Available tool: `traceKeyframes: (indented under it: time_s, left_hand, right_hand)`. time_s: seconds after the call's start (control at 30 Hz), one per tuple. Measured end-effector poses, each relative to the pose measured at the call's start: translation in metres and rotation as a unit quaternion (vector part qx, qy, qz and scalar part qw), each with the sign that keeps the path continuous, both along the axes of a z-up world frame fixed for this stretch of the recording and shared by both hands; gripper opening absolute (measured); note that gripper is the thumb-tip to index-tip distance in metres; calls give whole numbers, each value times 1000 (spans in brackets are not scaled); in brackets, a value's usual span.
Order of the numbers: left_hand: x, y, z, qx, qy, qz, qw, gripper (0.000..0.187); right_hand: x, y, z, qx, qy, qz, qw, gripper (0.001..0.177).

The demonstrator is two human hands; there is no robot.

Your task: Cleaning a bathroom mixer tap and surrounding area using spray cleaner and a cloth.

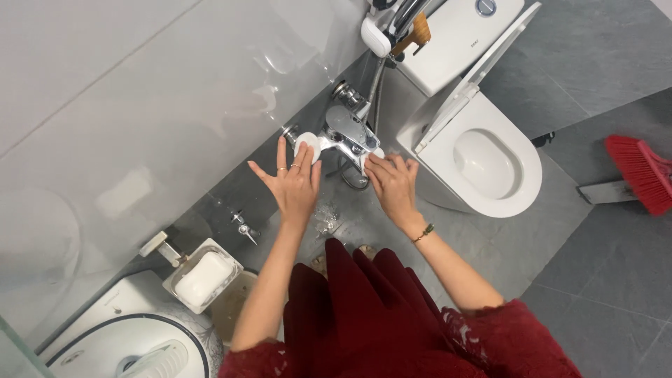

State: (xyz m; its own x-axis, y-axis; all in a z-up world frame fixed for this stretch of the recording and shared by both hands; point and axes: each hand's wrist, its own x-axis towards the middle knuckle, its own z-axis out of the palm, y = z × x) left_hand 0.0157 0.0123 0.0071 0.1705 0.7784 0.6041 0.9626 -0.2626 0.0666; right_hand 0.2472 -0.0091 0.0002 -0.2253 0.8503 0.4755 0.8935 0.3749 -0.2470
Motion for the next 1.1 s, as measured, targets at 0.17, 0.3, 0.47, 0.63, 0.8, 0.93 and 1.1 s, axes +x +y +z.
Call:
traceKeyframes:
  time_s: [0.17, 0.3, 0.47, 0.63, 0.8, 0.93, 1.1]
  left_hand:
    - [13, 7, 8, 30, -76, 53, 995, 12]
    - [5, 13, -10, 23, -82, 65, 994, 7]
    - [-12, 15, -46, -12, -293, 209, 933, 5]
    - [-7, 42, -74, -122, -557, 221, 791, 10]
    - [-5, 32, -52, -144, -676, 160, 705, 17]
    - [-1, 13, 5, -254, -774, 49, 578, 52]
    - [-3, 21, 3, -292, -784, 49, 545, 70]
  right_hand:
    - [-16, -1, 11, 18, 80, -70, 994, 5]
    - [-19, -2, 1, 38, 48, -98, 993, 5]
    - [-76, -30, -34, -88, 418, -124, 895, 3]
    - [-136, -2, -14, -329, 775, -235, 486, 30]
    - [-144, 26, -56, -303, 850, -214, 372, 30]
    - [-156, 8, 23, -349, 806, -97, 468, 54]
    - [-164, 10, 21, -324, 845, -60, 422, 61]
